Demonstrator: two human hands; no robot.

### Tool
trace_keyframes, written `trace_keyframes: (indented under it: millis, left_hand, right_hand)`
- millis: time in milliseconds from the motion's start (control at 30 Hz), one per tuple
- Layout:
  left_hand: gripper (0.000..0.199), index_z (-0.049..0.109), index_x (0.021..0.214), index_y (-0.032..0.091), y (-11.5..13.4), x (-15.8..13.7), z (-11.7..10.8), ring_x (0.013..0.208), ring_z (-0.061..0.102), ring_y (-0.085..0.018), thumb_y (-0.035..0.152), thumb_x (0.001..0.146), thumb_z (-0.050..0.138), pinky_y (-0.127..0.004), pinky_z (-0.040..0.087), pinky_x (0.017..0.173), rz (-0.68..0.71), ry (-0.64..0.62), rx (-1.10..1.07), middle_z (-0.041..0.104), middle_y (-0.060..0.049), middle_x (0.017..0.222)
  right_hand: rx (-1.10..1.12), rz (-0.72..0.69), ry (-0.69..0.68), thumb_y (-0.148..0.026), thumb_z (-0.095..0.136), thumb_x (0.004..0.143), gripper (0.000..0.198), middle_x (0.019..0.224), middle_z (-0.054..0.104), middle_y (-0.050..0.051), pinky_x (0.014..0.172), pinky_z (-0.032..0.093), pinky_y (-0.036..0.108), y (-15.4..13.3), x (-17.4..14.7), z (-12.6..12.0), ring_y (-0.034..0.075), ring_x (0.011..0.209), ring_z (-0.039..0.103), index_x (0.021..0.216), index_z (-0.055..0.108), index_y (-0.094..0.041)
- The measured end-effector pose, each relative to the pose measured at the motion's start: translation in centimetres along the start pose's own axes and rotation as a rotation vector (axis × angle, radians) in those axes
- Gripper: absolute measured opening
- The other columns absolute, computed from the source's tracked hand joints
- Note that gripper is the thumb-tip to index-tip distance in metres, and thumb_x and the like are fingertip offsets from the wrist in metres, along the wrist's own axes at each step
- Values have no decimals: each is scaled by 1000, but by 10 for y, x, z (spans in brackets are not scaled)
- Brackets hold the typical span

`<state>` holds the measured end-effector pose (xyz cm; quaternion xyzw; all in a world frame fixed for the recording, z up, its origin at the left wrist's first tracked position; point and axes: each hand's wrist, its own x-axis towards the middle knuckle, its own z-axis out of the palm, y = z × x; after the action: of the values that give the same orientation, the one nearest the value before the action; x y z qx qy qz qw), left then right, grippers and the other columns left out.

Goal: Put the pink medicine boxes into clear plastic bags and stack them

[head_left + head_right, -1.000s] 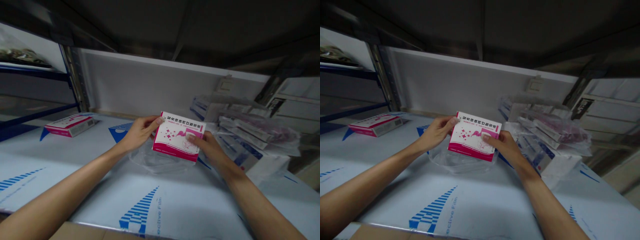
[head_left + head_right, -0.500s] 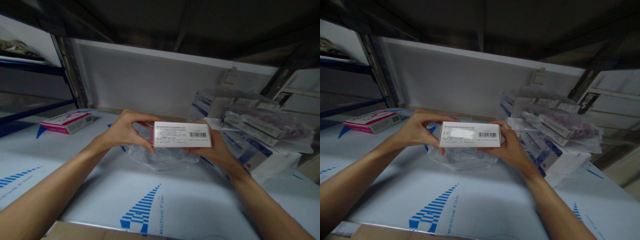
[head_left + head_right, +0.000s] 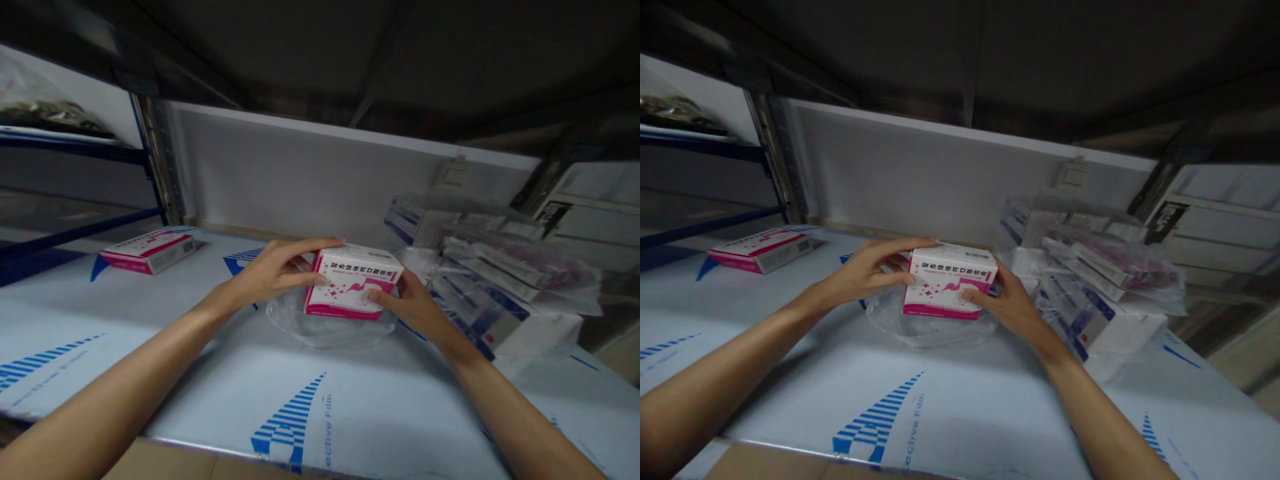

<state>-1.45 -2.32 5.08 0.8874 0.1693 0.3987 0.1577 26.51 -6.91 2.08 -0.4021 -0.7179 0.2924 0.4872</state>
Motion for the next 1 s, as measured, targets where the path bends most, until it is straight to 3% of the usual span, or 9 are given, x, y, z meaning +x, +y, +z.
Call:
trace_keyframes:
  millis: [133, 333, 500, 633, 800, 900, 1000]
  left_hand:
    - [52, 59, 140, 23, -2, 1, 1, 105, 71, -22, 45, 94, 65, -30, 59, 86, -98, -28, -121, 70, -10, 131]
    - [58, 46, 148, 18, -7, 1, 11, 104, 68, -23, 46, 99, 55, -37, 56, 89, -269, -142, -348, 71, -13, 119]
    - [47, 59, 135, 20, -27, -6, 25, 124, 60, -26, 48, 99, 53, -40, 48, 105, -364, -250, -349, 63, -13, 138]
    - [47, 63, 134, 18, -37, -10, 34, 116, 66, -24, 47, 98, 54, -36, 52, 99, -400, -275, -402, 69, -14, 131]
    - [46, 64, 135, 19, -40, -10, 35, 103, 72, -23, 42, 95, 60, -35, 57, 89, -428, -254, -498, 75, -14, 121]
    - [48, 65, 135, 19, -40, -9, 35, 110, 71, -24, 43, 94, 62, -39, 56, 96, -416, -216, -492, 72, -14, 128]
    - [47, 68, 130, 18, -41, -10, 35, 125, 64, -28, 46, 92, 64, -44, 50, 107, -375, -182, -306, 63, -15, 141]
  right_hand:
    - [33, 71, -40, -48, 86, 71, 57, 120, 75, 9, 97, 60, 47, 2, 0, 3, 27, 107, 72, 119, 66, -24]
    - [-36, 141, -79, -55, 84, 69, 46, 109, 78, 9, 92, 60, 49, 4, 2, -3, 29, 101, 73, 101, 74, -23]
    - [-89, 261, -219, -51, 84, 70, 49, 109, 79, 7, 85, 62, 41, 17, 2, -12, 25, 95, 74, 110, 75, -25]
    - [-150, 393, -275, -53, 82, 72, 44, 102, 81, 8, 83, 63, 42, 30, 2, -13, 25, 87, 76, 104, 79, -22]
    - [-198, 308, -187, -48, 83, 73, 42, 104, 80, 8, 87, 62, 43, 29, 1, -11, 26, 91, 76, 107, 79, -23]
    - [-235, 239, -162, -48, 82, 75, 46, 114, 78, 7, 96, 59, 47, 27, 2, -8, 28, 101, 75, 113, 76, -25]
    - [-318, 189, -123, -48, 82, 74, 56, 126, 74, 8, 103, 55, 52, 29, 3, -5, 30, 112, 71, 124, 72, -26]
